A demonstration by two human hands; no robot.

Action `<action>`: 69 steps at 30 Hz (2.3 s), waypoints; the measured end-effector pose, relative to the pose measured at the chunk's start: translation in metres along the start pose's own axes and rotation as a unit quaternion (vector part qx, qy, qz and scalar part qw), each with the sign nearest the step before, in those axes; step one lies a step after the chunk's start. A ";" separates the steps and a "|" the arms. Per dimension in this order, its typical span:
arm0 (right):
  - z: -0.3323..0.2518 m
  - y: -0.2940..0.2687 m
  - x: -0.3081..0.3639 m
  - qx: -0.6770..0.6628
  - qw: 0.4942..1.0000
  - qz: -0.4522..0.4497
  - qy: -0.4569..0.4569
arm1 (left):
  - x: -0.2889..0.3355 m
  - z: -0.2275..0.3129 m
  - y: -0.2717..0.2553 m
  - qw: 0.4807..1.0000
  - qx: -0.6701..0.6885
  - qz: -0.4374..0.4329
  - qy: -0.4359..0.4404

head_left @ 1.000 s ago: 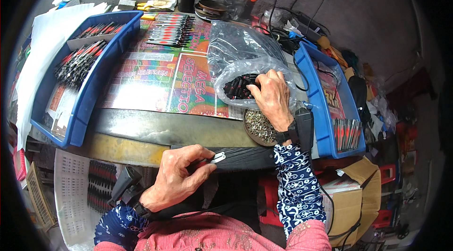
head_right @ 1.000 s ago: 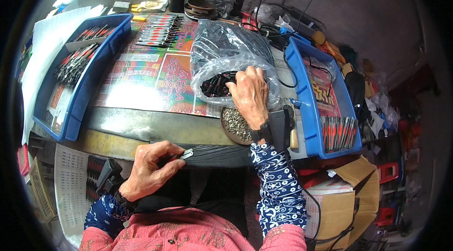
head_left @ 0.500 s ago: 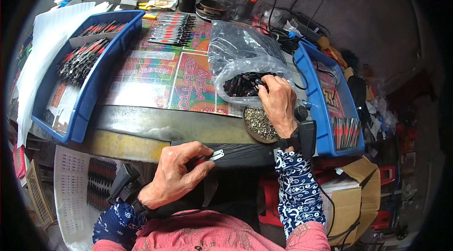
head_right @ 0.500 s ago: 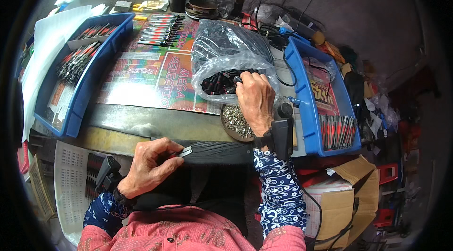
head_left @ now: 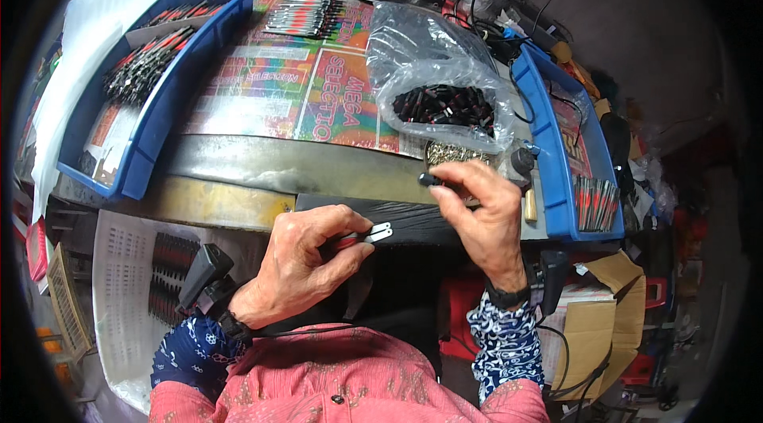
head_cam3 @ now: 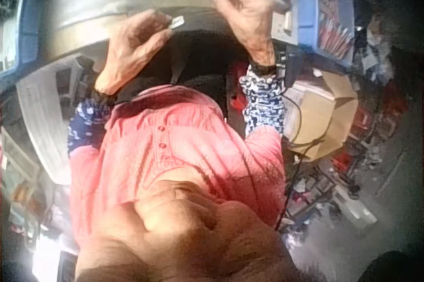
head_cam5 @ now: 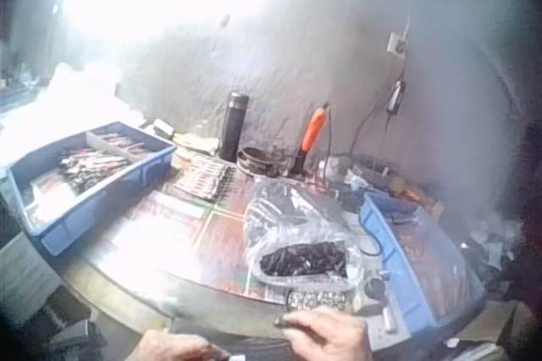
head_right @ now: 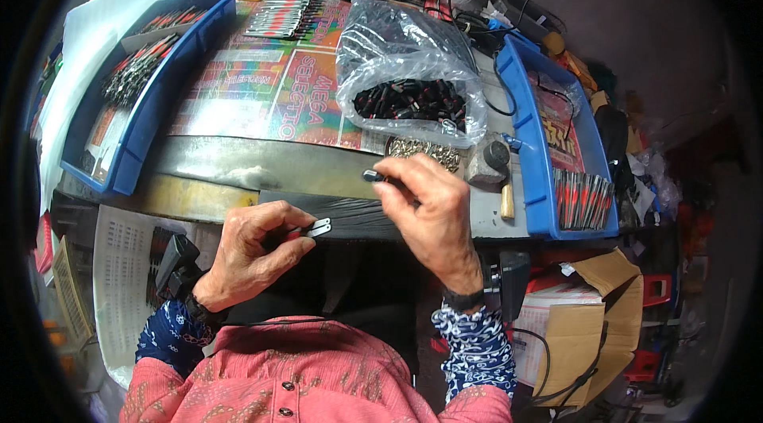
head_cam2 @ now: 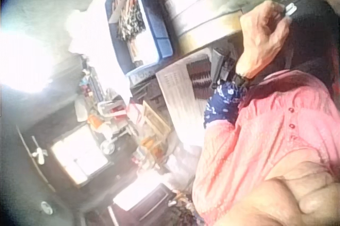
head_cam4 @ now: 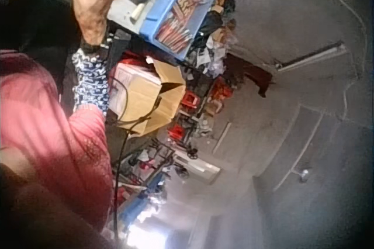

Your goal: The person repeatedly picks small black plastic housings and metal pins from trays, inserts the pins into the housings, and places the assembled units into a blue bin. The person also uses a magnifying glass to inspect the components during assembly.

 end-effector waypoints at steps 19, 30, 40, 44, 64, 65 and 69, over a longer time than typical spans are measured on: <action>-0.023 0.026 0.060 -0.234 0.964 -0.075 0.098 | 0.028 0.021 0.015 0.994 -0.063 -0.039 0.074; -0.020 0.033 0.070 -0.255 0.956 -0.113 0.093 | 0.037 0.019 0.023 0.989 -0.091 -0.026 0.116; -0.013 0.055 0.087 -0.352 0.911 -0.156 0.145 | 0.046 0.009 0.033 0.991 -0.062 -0.070 0.098; -0.018 0.056 0.090 -0.298 0.934 -0.165 0.106 | 0.049 0.003 0.036 0.993 -0.043 -0.077 0.080; -0.021 0.069 0.118 -0.235 0.955 -0.133 0.120 | 0.071 -0.019 0.041 0.994 -0.064 -0.070 0.051; -0.020 0.069 0.120 -0.247 0.952 -0.128 0.131 | 0.072 -0.019 0.041 0.994 -0.065 -0.065 0.058; -0.019 0.073 0.124 -0.252 0.949 -0.131 0.136 | 0.074 -0.021 0.043 0.994 -0.062 -0.049 0.080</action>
Point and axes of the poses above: each hand's wrist, its own x-axis away from the middle knuckle, its own y-axis out of the palm, z = x × y, the point moved 8 cm from there along -x, towards the middle knuckle, and after that the axes turned 4 degrees about -y, right-handed, at the moved point
